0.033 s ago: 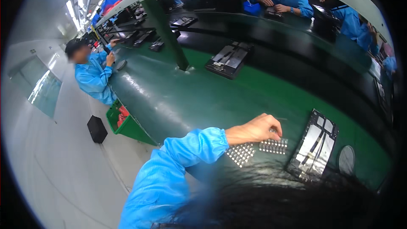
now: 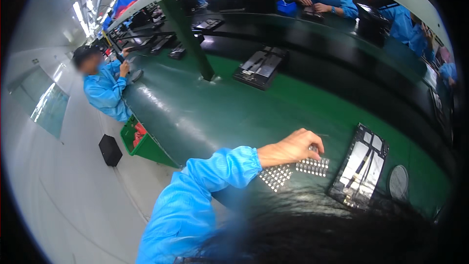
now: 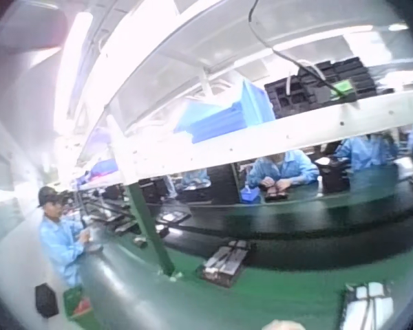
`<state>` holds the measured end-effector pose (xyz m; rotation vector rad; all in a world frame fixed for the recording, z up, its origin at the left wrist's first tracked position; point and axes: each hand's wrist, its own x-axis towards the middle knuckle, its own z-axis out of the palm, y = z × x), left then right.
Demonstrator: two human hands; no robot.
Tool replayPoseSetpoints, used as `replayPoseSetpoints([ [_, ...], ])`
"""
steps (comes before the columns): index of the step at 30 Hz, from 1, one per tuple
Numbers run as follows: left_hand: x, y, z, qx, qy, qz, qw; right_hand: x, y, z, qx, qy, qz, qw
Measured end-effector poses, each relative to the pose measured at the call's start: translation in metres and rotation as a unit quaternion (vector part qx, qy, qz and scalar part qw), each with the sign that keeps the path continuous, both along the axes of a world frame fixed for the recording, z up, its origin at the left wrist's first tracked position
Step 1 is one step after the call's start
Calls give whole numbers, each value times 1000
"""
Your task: Assembling internal components and applying adhesive strips to tablet frames on a factory production line.
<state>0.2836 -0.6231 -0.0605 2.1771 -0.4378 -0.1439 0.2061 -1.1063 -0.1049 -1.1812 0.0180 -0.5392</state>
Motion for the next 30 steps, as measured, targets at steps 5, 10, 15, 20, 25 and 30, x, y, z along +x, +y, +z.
replayPoseSetpoints([
  [5, 7, 6, -11, -79, 10, 10, 997, -3, 36, 34, -55, 60, -171, 982],
  [10, 4, 0, 0, -9, 60, 80, 995, 4, 114, 88, 40, 83, -220, 971],
  [15, 0, -19, 13, 134, -105, 53, 984, 4, 66, 46, -26, -42, -109, 993],
  [20, 3, -59, 7, -134, 142, 47, 980, 4, 74, 59, -60, -51, -106, 991],
  [25, 4, -81, -3, -177, 128, -25, 976, 5, 74, 58, -77, -56, -93, 991],
  [30, 2, -88, -4, -130, 109, -5, 985, 6, 75, 58, -81, -60, -96, 990],
])
